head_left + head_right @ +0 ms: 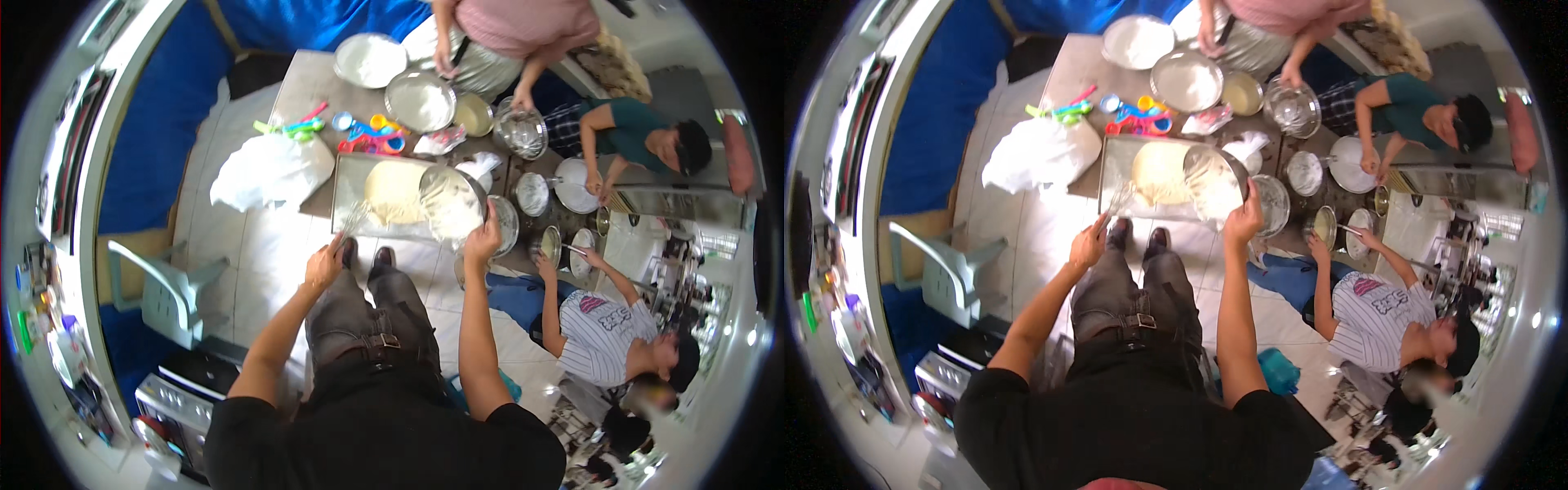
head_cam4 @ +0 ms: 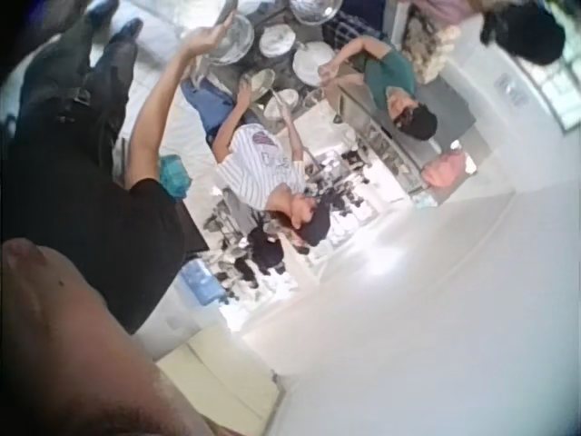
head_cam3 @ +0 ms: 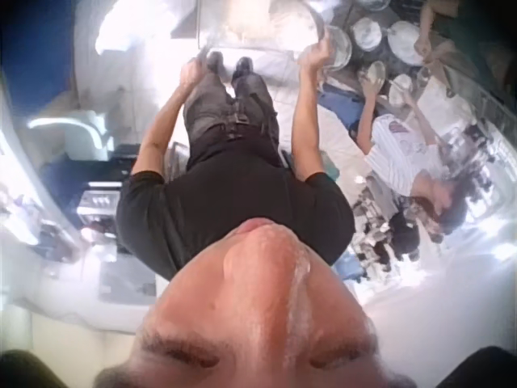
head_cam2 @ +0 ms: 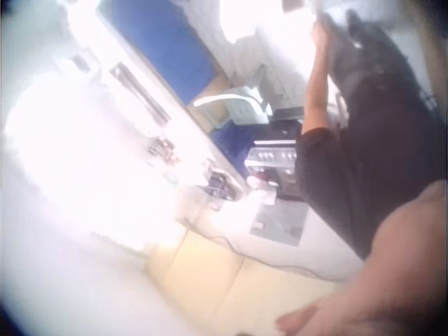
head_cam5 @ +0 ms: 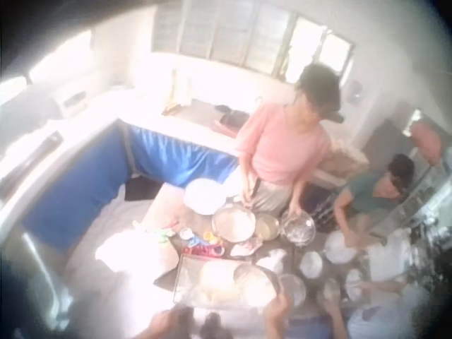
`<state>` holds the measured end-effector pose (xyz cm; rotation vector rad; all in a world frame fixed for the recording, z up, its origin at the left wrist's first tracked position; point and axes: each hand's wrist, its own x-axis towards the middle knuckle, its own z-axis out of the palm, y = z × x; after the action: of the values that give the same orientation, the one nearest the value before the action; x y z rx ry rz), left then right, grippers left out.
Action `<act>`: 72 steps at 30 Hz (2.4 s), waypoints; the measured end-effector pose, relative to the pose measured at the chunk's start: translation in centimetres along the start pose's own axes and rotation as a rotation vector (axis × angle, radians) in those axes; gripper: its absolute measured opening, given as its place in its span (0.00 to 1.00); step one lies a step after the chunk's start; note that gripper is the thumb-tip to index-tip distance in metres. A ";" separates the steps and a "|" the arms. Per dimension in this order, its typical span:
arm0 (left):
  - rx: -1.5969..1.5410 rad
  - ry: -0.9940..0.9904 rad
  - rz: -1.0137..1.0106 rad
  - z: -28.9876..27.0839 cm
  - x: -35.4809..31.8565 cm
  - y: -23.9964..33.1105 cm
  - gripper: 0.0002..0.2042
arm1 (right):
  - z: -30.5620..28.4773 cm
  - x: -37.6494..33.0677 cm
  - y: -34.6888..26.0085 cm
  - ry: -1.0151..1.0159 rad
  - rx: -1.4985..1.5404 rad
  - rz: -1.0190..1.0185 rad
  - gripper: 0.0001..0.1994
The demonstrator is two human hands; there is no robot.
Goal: The person uses a whisk to mix batter in a metal bowl and then pours the batter into a rectangular metal baking pan while other people prepare food at the same table.
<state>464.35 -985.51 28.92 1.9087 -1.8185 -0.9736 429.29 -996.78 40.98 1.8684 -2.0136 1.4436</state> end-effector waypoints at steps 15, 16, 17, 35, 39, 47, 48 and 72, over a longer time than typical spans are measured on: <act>-0.138 -0.076 -0.120 -0.3 1.3 -2.2 0.23 | -4.8 -13.1 5.6 0.397 -0.192 0.696 0.09; -0.123 -0.081 -0.149 -0.5 1.4 -2.3 0.22 | -5.1 -14.0 5.6 0.382 -0.157 0.733 0.08; -0.122 -0.093 -0.147 -0.6 1.9 -2.2 0.22 | -5.4 -14.6 5.7 0.370 -0.125 0.769 0.07; -0.010 -0.199 -0.187 1.1 5.1 -4.6 0.27 | -10.0 -18.1 3.2 0.575 0.323 1.275 0.08; 0.010 -0.268 -0.235 1.3 4.8 -3.7 0.31 | -10.1 -18.3 4.3 0.586 0.296 1.257 0.09; 0.132 -0.269 -0.283 1.5 4.9 -4.0 0.32 | -8.7 -16.3 5.3 0.482 0.349 1.186 0.08; 0.150 -0.281 -0.311 1.3 5.2 -4.3 0.32 | -8.1 -15.4 4.9 0.457 0.300 1.186 0.08; -0.087 0.106 -0.077 2.7 4.5 3.3 0.30 | -6.7 -13.4 9.3 0.348 0.557 1.158 0.06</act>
<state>459.87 -989.70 28.03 1.9519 -1.6284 -0.9411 421.93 -983.76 31.54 0.2120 -2.7581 2.4883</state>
